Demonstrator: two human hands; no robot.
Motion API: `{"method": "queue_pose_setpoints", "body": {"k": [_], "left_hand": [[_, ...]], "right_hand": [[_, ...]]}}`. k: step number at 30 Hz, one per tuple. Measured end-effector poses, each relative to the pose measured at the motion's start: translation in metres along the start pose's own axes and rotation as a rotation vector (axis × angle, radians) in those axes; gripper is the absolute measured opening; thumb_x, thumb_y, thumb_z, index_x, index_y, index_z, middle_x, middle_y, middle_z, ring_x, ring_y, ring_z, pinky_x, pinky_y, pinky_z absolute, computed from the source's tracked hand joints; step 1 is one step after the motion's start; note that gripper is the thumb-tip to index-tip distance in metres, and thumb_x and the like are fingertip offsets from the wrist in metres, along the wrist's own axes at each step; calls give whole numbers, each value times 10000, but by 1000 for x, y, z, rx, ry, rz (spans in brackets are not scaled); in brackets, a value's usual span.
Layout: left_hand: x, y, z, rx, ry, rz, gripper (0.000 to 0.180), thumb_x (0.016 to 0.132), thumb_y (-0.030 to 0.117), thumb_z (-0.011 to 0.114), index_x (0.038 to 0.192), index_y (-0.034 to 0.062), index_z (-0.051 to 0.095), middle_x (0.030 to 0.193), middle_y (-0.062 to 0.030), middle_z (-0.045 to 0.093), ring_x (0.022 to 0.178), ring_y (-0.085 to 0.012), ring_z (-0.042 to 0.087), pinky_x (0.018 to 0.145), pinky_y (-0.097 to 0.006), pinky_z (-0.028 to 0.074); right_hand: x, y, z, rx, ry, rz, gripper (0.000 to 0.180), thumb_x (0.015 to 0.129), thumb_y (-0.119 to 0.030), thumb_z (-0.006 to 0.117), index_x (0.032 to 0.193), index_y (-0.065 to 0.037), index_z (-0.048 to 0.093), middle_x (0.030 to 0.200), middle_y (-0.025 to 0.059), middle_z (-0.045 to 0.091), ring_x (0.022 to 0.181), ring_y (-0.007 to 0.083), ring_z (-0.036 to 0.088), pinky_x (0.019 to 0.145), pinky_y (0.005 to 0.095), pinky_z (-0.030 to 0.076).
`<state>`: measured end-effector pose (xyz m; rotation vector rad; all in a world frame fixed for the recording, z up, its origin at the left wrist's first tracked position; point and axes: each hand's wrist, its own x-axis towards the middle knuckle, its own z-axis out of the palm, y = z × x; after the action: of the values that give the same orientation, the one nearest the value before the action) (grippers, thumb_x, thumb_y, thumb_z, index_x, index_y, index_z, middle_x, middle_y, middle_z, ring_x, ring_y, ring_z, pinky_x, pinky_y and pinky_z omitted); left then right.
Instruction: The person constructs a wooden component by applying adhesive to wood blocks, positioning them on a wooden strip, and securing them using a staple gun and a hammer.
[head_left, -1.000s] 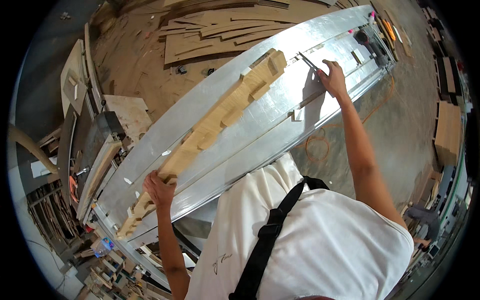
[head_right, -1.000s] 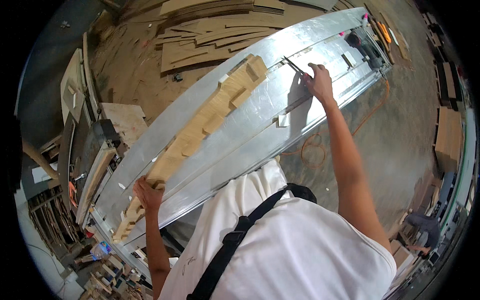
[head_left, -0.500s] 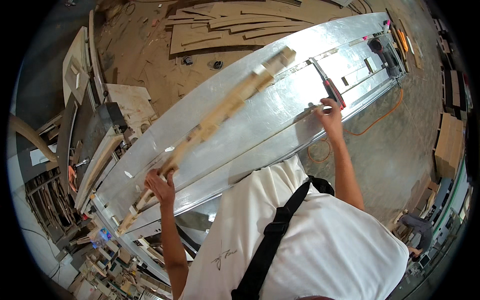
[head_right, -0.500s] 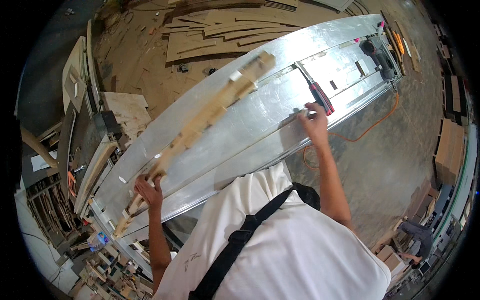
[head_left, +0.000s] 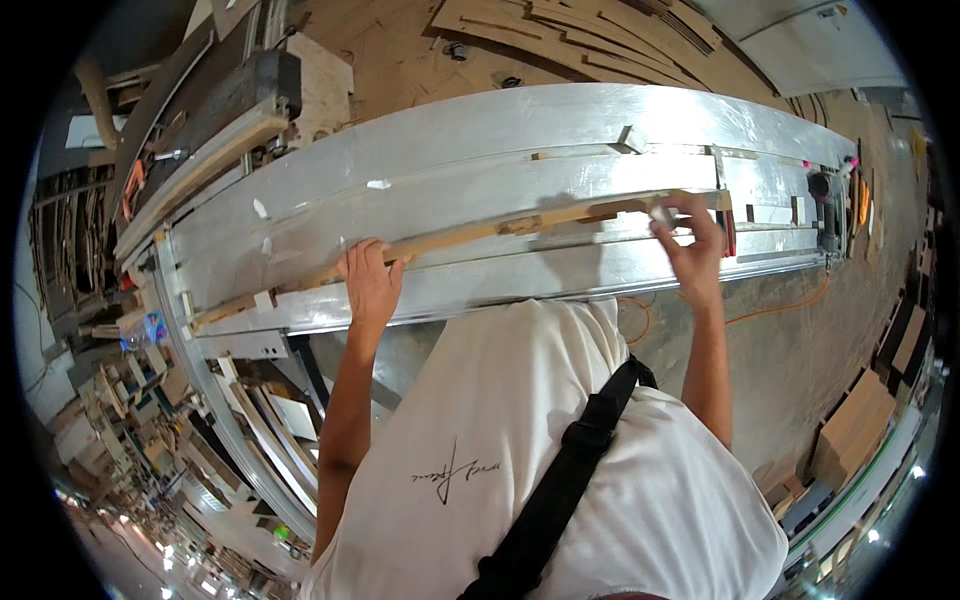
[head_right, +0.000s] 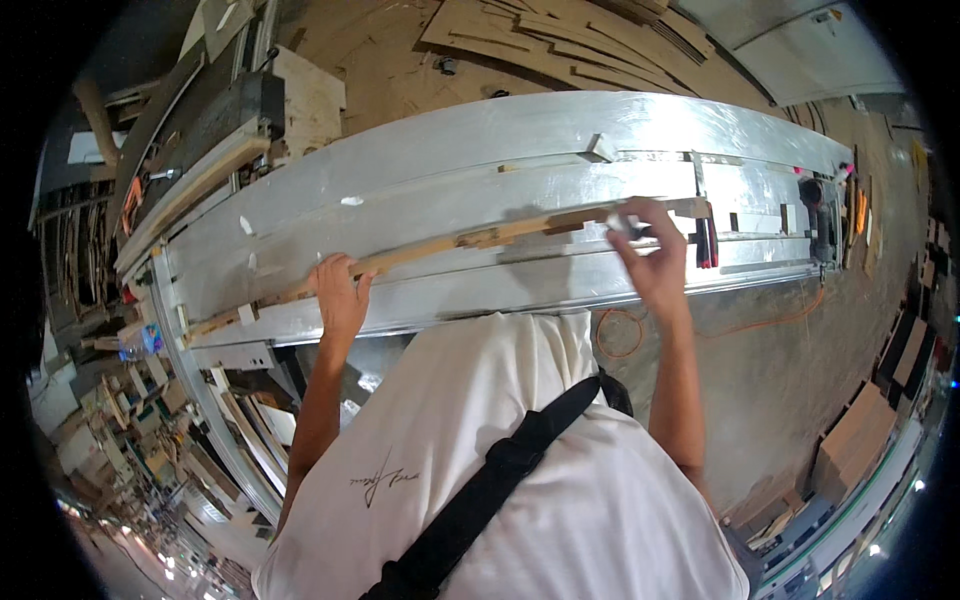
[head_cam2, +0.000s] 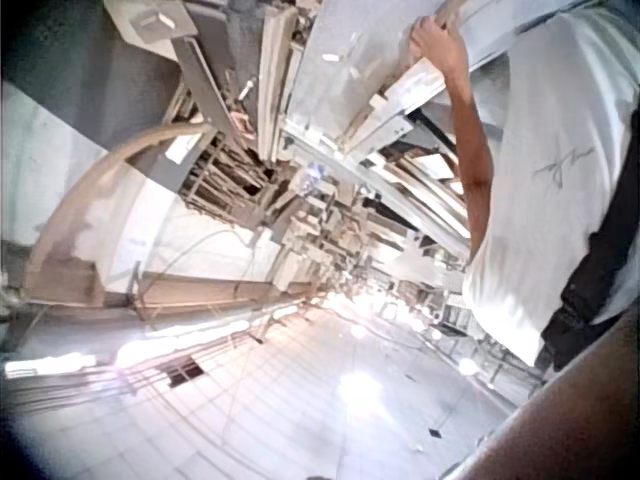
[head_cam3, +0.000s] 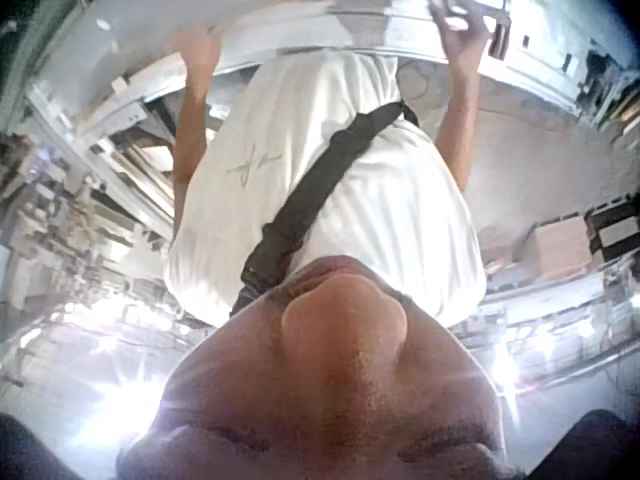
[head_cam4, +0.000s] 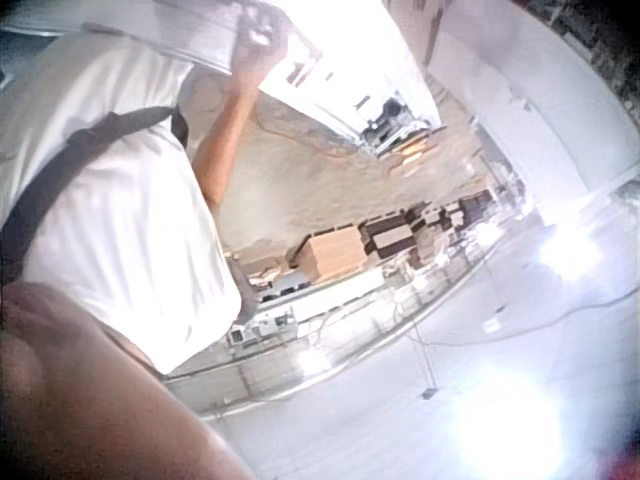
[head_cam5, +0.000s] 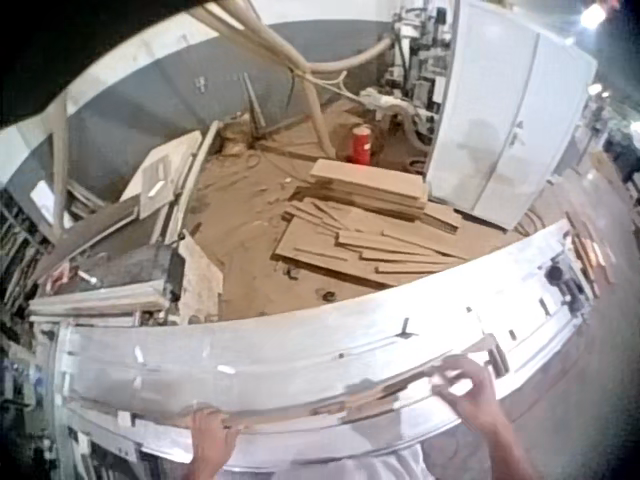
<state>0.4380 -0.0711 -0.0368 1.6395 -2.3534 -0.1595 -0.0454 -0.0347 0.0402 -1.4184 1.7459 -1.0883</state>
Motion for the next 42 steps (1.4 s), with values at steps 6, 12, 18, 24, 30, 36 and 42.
{"method": "queue_pose_setpoints", "body": {"k": [6,12,18,24,30,36,42], "left_hand": [[14,25,-14,-30,-64,-19,375,864,253,776,1171,83,642,1182,-90,648,1174,-301,568,1089,-496,314],[30,78,-5,-221,-78,36,458,856,297,788,1241,89,654,1239,-93,654,1200,-300,575,1110,-485,317],[47,98,-3,-415,-111,98,529,830,318,813,1276,88,646,1225,-88,650,1164,-307,588,1052,-463,393],[55,103,2,-508,-117,187,502,830,281,827,1255,79,650,1231,-102,654,1154,-326,602,999,-447,464],[55,95,10,-517,-121,192,456,856,249,809,1246,75,651,1239,-99,656,1148,-323,611,988,-445,484],[52,88,-6,-457,-127,200,451,855,232,809,1245,68,653,1237,-114,665,1159,-321,612,1006,-438,478],[31,120,-32,-734,-304,104,452,821,138,824,1235,62,660,1160,-124,685,1008,-285,676,912,-398,537]], "right_hand": [[-1,-25,81,-95,-251,-210,496,770,33,806,1237,-51,662,1203,155,683,1092,354,665,929,389,536],[1,-30,128,-125,-343,-429,629,757,-10,823,1342,-79,603,1200,131,703,1053,331,648,944,446,506],[0,-30,162,-138,-357,-472,683,749,-9,788,1388,-62,552,1137,126,705,1016,353,634,963,463,472],[-3,-28,165,-120,-371,-420,726,737,-19,799,1412,-62,535,1198,138,695,1086,364,624,977,463,479],[1,-23,135,-210,-251,-398,699,708,-21,819,1365,-80,588,1300,169,657,1207,396,593,1051,453,469],[-17,-10,95,-177,65,-173,243,823,20,718,1064,-14,731,1007,143,732,951,312,699,869,385,537],[-70,-47,123,597,-358,295,393,1017,-111,658,1386,13,600,963,44,704,858,118,650,798,276,547]]}}
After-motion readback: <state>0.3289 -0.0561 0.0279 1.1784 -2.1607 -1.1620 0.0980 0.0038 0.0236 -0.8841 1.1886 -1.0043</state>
